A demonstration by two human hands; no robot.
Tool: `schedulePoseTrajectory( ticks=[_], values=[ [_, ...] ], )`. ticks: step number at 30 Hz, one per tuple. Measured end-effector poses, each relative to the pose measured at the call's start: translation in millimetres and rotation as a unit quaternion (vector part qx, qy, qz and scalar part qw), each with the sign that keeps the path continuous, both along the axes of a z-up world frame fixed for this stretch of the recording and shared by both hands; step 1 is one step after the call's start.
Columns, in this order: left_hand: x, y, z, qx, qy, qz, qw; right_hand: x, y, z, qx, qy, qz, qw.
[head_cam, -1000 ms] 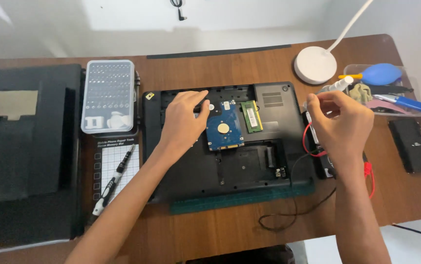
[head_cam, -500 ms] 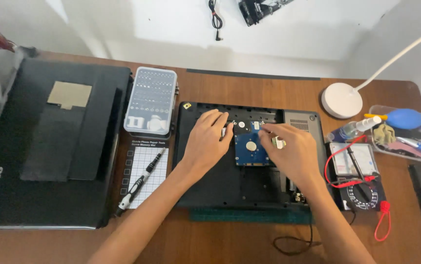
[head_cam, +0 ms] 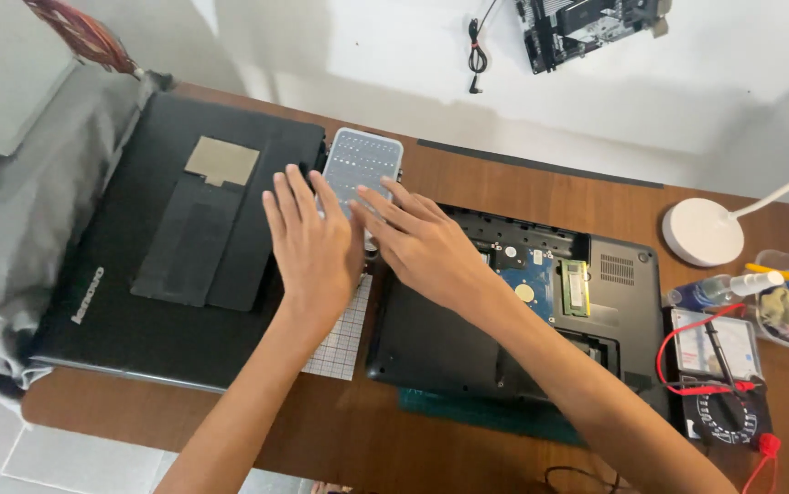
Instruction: Testing a laptop motherboard with a multimeter and reinstalling the battery and hard drive.
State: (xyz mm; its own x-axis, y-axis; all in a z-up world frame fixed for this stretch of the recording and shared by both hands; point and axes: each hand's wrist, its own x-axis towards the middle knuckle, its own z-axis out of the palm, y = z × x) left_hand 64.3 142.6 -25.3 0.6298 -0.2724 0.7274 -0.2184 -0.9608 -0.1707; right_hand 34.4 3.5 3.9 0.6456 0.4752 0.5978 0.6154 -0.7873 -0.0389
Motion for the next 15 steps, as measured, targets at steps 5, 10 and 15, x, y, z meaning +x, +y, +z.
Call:
schedulePoseTrajectory(
  ticks=[5,10,15],
  values=[
    [6.7,28.8,-9.4,0.041,0.018,0.106,0.993,38.4,32.5,-20.9,-0.026,-0.026,0.043,0.998],
    [1.5,40.7,-19.9,0.051,0.066,0.149,0.985,49.4,59.6,-27.0,-0.023,0.006,0.062,0.998],
    [9.5,55.2,-31.3,0.044,0.034,0.175,0.983,64.8,78.7,-33.1,-0.060,0.070,0.093,0.991]
  ],
)
